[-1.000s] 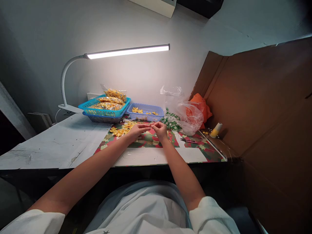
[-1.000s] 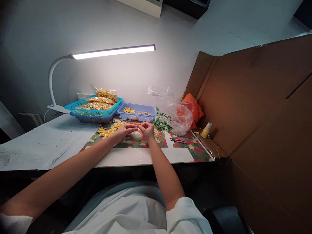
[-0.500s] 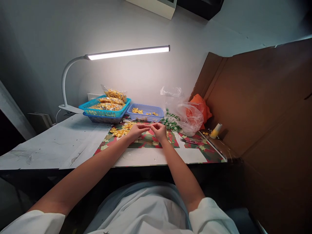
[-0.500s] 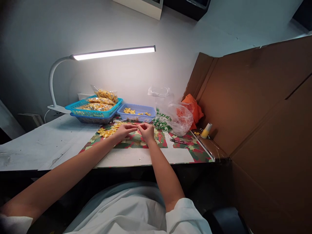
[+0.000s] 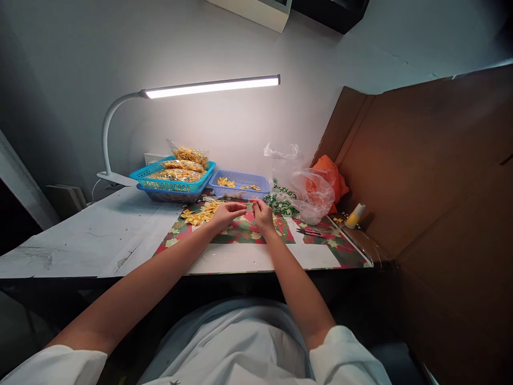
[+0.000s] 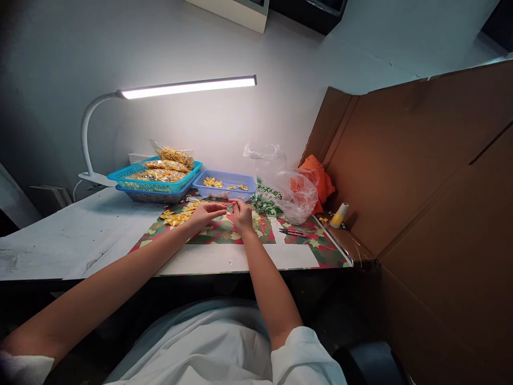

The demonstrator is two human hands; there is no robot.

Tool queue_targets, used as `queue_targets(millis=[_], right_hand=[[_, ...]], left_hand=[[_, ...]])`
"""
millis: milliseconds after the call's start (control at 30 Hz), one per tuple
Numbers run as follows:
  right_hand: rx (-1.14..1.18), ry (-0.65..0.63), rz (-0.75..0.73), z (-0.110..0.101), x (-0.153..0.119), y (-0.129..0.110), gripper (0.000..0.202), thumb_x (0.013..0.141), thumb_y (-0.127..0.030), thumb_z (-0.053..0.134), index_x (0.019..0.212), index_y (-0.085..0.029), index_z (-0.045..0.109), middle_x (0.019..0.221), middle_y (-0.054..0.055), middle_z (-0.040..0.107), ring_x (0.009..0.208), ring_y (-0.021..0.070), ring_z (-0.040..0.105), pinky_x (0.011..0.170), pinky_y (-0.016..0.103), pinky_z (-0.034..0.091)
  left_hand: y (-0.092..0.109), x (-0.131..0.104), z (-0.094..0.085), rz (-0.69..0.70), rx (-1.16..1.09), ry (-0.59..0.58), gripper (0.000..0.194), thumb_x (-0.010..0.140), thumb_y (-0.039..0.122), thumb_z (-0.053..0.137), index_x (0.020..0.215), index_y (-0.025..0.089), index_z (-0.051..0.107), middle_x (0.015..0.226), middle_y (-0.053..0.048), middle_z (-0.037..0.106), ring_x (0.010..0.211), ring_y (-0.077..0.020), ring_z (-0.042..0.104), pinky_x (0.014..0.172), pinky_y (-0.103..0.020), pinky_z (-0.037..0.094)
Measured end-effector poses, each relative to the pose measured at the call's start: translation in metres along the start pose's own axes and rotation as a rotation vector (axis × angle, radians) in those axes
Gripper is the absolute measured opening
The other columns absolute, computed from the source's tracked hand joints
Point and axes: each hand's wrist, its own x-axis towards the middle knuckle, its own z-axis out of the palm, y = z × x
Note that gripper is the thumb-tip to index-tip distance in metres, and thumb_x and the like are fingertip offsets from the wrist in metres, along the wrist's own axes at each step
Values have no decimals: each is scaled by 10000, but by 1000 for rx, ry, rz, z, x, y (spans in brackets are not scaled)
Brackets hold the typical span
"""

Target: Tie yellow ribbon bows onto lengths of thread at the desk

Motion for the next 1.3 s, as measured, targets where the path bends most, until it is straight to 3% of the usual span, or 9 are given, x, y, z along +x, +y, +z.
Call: queue_targets(millis=[233,333,500,700,767,900,967,1133,1300], right_hand=[[13,-41,3,4,-1,2,239,902,-382,442,973,-219,602,658,-21,509,588,144,486,588,254,401],[17,-50,-13,4,-2,-1,192,868,-291,432,966,-217,580,713,-7,551,642,149,526,628,255,430],[12,-73,-49,3,-4,-7,166,788,-207,466,917,-217,570,822,14,636,784,163,613,727,264,476],[-7,-59,-50,2,-5,-9,163,787,-205,451,894,-210,574,818,25,656,799,175,629,727,273,480],[-14,-48,-42,2,-5,-9,156,786,-212,453,883,-211,576,807,23,656,779,173,620,706,269,473],[-19,-22,-15,2,-4,-8,153,800,-251,452,877,-213,578,784,19,646,740,169,600,658,261,453],[-16,-8,-2,1,-4,-8,162,808,-267,447,886,-214,578,786,20,645,726,168,592,653,262,450],[-4,16,22,-1,-5,-9,159,805,-277,449,878,-214,576,793,26,646,708,167,576,648,265,448],[8,7,34,0,-4,-8,145,800,-275,472,870,-214,583,788,26,649,703,168,575,633,264,447]], left_hand=[[0,2,1,10,9,2,522,513,539,855,830,135,764,912,-106,760,802,-188,657,729,-275,520],[-1,1,1,17,38,18,498,552,529,831,842,131,760,885,-96,753,698,-152,623,628,-246,495],[0,-2,0,18,136,64,495,671,513,717,968,118,750,774,-58,709,451,-78,429,416,-218,343],[18,5,-18,95,315,122,438,678,335,626,1056,134,720,1001,-84,716,674,-134,563,555,-214,429],[29,4,-30,98,380,32,372,666,348,637,963,150,742,937,-71,722,689,-148,572,564,-216,428],[49,-12,-46,52,515,-319,236,588,360,730,749,192,772,719,-33,706,648,-166,593,560,-219,429],[55,-24,-50,49,589,-423,189,559,309,740,721,216,775,721,-21,710,682,-173,604,591,-217,430],[66,-52,-71,70,770,-445,164,602,255,689,747,234,762,811,-23,714,750,-183,586,663,-234,405],[71,-90,-82,174,907,-436,217,702,375,700,863,236,742,939,-47,703,836,-203,609,729,-257,424]])
